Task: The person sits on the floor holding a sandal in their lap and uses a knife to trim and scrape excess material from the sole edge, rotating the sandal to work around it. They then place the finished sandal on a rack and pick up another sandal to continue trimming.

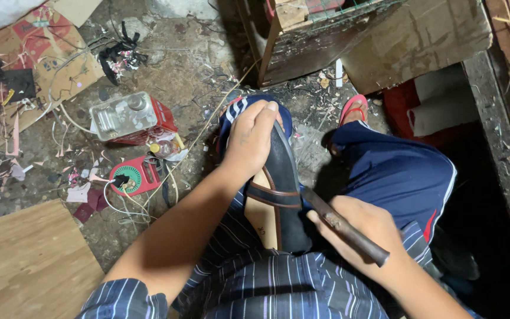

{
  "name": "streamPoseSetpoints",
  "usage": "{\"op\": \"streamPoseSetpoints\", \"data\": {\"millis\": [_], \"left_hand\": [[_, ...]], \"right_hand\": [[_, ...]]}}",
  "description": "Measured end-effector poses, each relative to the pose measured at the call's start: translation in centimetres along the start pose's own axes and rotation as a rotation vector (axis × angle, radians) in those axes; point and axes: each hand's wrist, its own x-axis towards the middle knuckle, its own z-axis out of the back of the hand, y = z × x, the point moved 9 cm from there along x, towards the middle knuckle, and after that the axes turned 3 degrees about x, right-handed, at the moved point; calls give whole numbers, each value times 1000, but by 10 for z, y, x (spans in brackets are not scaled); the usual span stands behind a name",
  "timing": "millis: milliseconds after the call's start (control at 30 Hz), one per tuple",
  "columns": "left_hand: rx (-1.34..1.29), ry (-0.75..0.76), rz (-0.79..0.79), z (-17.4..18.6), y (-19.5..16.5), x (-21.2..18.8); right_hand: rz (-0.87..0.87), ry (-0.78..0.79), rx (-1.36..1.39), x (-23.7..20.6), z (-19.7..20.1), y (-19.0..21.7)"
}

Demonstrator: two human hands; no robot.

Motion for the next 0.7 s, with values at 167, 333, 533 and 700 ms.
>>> {"op": "streamPoseSetpoints", "data": {"millis": [167,333,533,700], "left_hand": [[-232,278,-16,-15,-10,-15],[-194,357,27,-14,-6,-16],[-820,241,249,-19,17,-17],[-890,287,240,-22,25,-8]], "right_hand": [[85,-141,-172,-14,31,-1],[20,-201,-199,-13,40,-4],[-177,5,-386,-3,27,-36],[-212,16,250,-19,13,-46]]}}
